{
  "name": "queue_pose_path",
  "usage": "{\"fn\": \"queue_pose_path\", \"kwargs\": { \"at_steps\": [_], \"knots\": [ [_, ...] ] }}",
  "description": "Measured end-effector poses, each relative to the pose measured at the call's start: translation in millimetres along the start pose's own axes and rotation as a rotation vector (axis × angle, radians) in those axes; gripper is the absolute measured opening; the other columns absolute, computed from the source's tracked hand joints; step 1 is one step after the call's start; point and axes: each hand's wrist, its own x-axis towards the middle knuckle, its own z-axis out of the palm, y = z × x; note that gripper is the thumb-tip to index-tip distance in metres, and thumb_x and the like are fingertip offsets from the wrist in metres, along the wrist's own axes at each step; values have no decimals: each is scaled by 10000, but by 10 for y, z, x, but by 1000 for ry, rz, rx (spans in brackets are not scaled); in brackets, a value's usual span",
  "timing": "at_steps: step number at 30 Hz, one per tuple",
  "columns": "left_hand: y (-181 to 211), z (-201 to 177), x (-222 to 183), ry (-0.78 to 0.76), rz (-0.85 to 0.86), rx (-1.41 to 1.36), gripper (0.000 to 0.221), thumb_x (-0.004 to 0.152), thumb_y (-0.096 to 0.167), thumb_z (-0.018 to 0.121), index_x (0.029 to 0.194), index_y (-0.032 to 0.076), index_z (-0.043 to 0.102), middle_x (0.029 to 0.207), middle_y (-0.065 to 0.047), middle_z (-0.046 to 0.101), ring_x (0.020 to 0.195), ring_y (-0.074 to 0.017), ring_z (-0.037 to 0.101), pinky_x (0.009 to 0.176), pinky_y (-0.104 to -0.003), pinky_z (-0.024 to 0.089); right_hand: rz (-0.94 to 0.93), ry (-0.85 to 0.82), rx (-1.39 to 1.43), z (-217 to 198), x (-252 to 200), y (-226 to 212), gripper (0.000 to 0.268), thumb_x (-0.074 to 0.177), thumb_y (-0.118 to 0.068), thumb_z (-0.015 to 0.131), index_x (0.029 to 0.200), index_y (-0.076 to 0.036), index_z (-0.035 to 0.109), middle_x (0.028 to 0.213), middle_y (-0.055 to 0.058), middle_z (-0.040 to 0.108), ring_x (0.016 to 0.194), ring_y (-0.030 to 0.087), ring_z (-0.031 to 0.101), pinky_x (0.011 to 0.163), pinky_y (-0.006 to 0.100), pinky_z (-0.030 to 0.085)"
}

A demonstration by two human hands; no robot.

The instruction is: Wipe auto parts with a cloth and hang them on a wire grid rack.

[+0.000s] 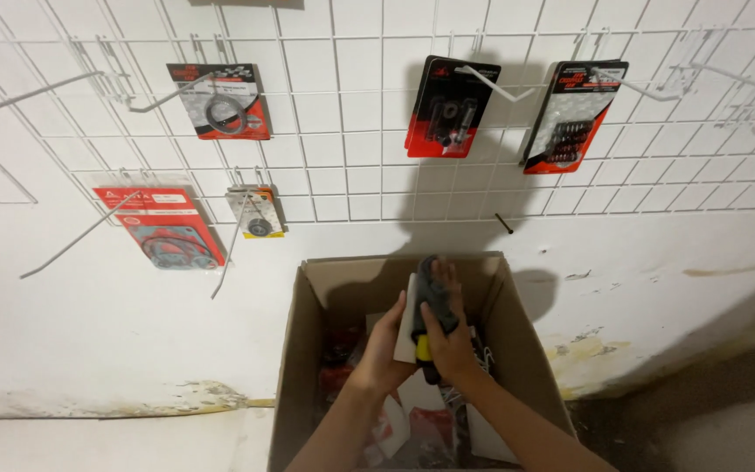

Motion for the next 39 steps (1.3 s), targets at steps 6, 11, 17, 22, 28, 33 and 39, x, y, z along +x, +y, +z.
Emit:
{"fn": "queue_pose_path", "kwargs": {
  "at_steps": [6, 11, 17, 22, 28, 33, 39],
  "knots": [
    [42, 106, -64, 44, 68, 51, 442, 998, 419, 515, 1243, 78, 652, 1328, -101, 607, 1129, -221, 514, 992, -342, 378, -223, -209, 23, 78, -313, -383, 690, 921, -209, 602, 1573, -97, 406, 1672, 112, 379, 1604, 353, 249, 1322, 584, 76],
    [-28, -223, 68, 93, 142, 38, 285, 1023, 365, 525, 981, 111, 646, 979, -24, 597, 826, -131, 446, 774, -302, 373, -167, -235, 42, 21, -196, -418, 680, 916, -133, 576, 1571, -63, 406, 1680, 109, 362, 1610, 314, 212, 1312, 543, 58],
    [57, 178, -149, 78, 64, 80, 530, 998, 464, 494, 1314, 71, 657, 1389, -221, 611, 1128, -309, 542, 980, -430, 398, -12, -51, -71, -15, -69, -157, 666, 1006, -180, 499, 1626, -90, 273, 1729, 92, 229, 1626, 314, 102, 1306, 511, 14],
    [90, 168, -104, 77, 75, 101, 512, 998, 454, 496, 1301, 79, 668, 1403, -206, 606, 1143, -299, 530, 987, -417, 379, -275, -131, -55, -17, -128, -511, 626, 1022, -240, 507, 1609, -112, 332, 1681, 107, 370, 1613, 265, 236, 1343, 490, 99],
    [80, 171, -148, 95, 123, 56, 428, 1016, 419, 540, 1212, 81, 715, 1198, -104, 686, 953, -182, 552, 827, -298, 411, -44, -27, -30, -4, -84, -185, 672, 919, -111, 603, 1545, -4, 382, 1629, 182, 397, 1518, 345, 342, 1281, 463, 148],
    [-109, -305, 195, 92, 112, 25, 408, 975, 447, 593, 1085, 71, 710, 1035, -65, 690, 878, -160, 541, 805, -313, 432, -209, -126, -132, -58, -135, -571, 697, 908, -142, 612, 1556, -25, 383, 1675, 242, 302, 1580, 426, 251, 1303, 558, 91],
    [43, -155, 103, 44, 70, -79, 387, 1030, 389, 548, 1118, 61, 733, 1039, -43, 695, 885, -131, 560, 784, -296, 423, 22, -33, 72, 14, -173, -152, 574, 807, -64, 676, 1370, -38, 570, 1330, 142, 645, 1167, 296, 636, 1010, 399, 462]
  ]
}}
